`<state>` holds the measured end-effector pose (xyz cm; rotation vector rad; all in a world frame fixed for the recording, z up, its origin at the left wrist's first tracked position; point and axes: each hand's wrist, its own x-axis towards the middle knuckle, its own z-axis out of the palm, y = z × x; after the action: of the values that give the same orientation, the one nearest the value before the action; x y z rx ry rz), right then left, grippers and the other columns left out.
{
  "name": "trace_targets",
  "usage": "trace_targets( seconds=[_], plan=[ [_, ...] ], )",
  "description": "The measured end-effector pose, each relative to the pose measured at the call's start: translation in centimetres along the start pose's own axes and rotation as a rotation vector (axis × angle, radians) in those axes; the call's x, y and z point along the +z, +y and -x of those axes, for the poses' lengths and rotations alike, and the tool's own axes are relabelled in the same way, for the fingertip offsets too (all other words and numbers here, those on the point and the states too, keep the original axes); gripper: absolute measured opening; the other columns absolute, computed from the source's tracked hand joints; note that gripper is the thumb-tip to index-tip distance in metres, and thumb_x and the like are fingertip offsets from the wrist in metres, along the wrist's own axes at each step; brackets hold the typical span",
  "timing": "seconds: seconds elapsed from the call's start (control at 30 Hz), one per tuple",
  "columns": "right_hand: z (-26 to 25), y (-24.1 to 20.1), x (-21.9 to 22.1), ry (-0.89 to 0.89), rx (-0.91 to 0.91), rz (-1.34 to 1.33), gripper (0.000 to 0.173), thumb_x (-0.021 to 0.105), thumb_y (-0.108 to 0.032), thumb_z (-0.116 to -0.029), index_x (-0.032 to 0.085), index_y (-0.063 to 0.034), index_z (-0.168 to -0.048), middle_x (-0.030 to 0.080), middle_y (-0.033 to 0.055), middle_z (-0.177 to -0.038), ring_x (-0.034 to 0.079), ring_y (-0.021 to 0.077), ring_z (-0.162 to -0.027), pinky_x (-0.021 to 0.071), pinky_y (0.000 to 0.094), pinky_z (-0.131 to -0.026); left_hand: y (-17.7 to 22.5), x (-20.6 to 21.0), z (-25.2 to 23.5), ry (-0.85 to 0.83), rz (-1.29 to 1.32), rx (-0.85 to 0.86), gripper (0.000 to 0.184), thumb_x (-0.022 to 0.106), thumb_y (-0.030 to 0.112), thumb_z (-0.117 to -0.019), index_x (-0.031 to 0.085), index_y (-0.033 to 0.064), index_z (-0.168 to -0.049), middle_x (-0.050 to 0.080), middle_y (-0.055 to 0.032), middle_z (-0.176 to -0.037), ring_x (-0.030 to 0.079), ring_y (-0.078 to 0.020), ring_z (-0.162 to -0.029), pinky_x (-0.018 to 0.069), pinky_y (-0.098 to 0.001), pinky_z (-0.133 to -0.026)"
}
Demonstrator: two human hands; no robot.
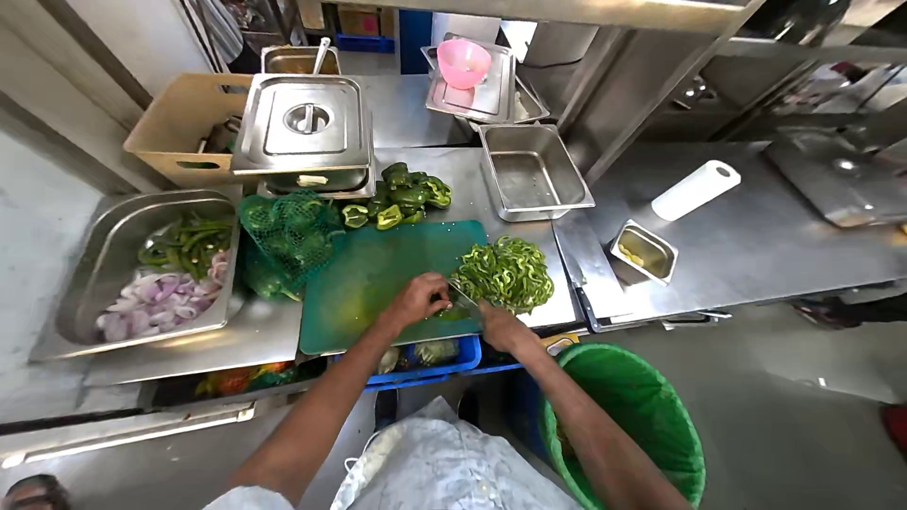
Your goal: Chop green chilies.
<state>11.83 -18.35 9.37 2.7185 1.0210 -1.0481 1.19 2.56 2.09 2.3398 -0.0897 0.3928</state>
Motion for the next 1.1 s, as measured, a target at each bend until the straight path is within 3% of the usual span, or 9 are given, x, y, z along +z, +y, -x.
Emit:
trace_targets(
  seconds=[0.2,0.33,0.5,0.67,0.77,0.97,1.1],
  plan=[
    [2.5,0.9,-3.5,-0.006,-0.035,0.034,0.04,0.063,-0.024,-0.1007,0.055,-0.0214,-0.14,0.071,0.0173,-0.11,0.07,0.0398,-0.101,0.0557,0.0638,-0.083,0.0,-0.2,0.0,0.017,-0.004,0.004,0.014,0.081,0.019,-0.0889,0.074,0.007,-0.085,0.072,-0.006,-0.103,0.068,-0.0183,-0.106,0.0556,-0.0368,-0.1],
    [-0.4,-0.3,1.1,-0.007,-0.032,-0.06,0.04,0.058,-0.02,-0.1025,0.049,-0.0134,-0.14,0.07,0.0215,-0.11,0.071,0.0419,-0.1,0.0573,0.063,-0.082,-0.1,0.1,0.4,0.025,-0.002,0.009,0.013,0.08,0.019,-0.0902,0.075,0.0073,-0.087,0.072,-0.0055,-0.108,0.067,-0.0172,-0.11,0.0552,-0.0352,-0.102],
    [-1.0,0.7,1.0,0.029,-0.03,-0.102,0.047,0.057,-0.023,-0.104,0.042,-0.0182,-0.149,0.07,0.0212,-0.108,0.071,0.042,-0.1,0.0568,0.0623,-0.084,-0.3,-1.6,1.2,-0.066,-0.065,0.014,0.011,0.078,0.02,-0.0915,0.08,0.0115,-0.099,0.073,-0.0035,-0.112,0.066,-0.0172,-0.114,0.0532,-0.036,-0.105],
    [-0.4,0.5,0.8,0.145,0.009,0.027,0.045,0.058,-0.019,-0.1019,0.049,-0.0225,-0.145,0.072,0.0196,-0.104,0.071,0.0416,-0.098,0.0577,0.0605,-0.081,-0.4,-1.8,-1.0,-0.146,-0.11,0.035,0.007,0.078,0.017,-0.0915,0.078,0.0095,-0.092,0.074,-0.0042,-0.103,0.069,-0.0173,-0.105,0.0547,-0.0361,-0.101],
    [-0.3,-0.5,0.7,0.064,0.027,0.07,0.05,0.054,-0.016,-0.1022,0.039,-0.0207,-0.15,0.071,0.02,-0.107,0.071,0.0419,-0.1,0.0578,0.0598,-0.081,0.0,-2.3,-1.9,-0.223,-0.125,0.032,0.008,0.078,0.016,-0.0914,0.078,0.0085,-0.089,0.073,-0.004,-0.098,0.069,-0.017,-0.1,0.0556,-0.0361,-0.099],
    [3.8,-1.2,-3.4,0.049,0.034,0.134,0.057,0.067,-0.019,-0.0968,0.045,-0.0233,-0.149,0.071,0.0194,-0.107,0.07,0.0419,-0.1,0.0565,0.0616,-0.082,1.5,-3.1,-2.3,-0.3,-0.121,-0.028,0.007,0.077,0.011,-0.0907,0.077,0.0049,-0.09,0.073,-0.0097,-0.1,0.069,-0.0232,-0.099,0.0562,-0.0412,-0.096],
    [0.0,-1.8,0.2,0.016,0.038,0.037,0.059,0.06,-0.014,-0.0988,0.036,-0.0184,-0.152,0.07,0.0222,-0.112,0.07,0.0439,-0.101,0.0569,0.0637,-0.082,1.0,-2.7,-2.2,-0.289,-0.115,-0.021,0.009,0.077,0.013,-0.091,0.076,0.0052,-0.088,0.072,-0.0084,-0.098,0.069,-0.022,-0.098,0.0558,-0.0396,-0.096]
  ],
)
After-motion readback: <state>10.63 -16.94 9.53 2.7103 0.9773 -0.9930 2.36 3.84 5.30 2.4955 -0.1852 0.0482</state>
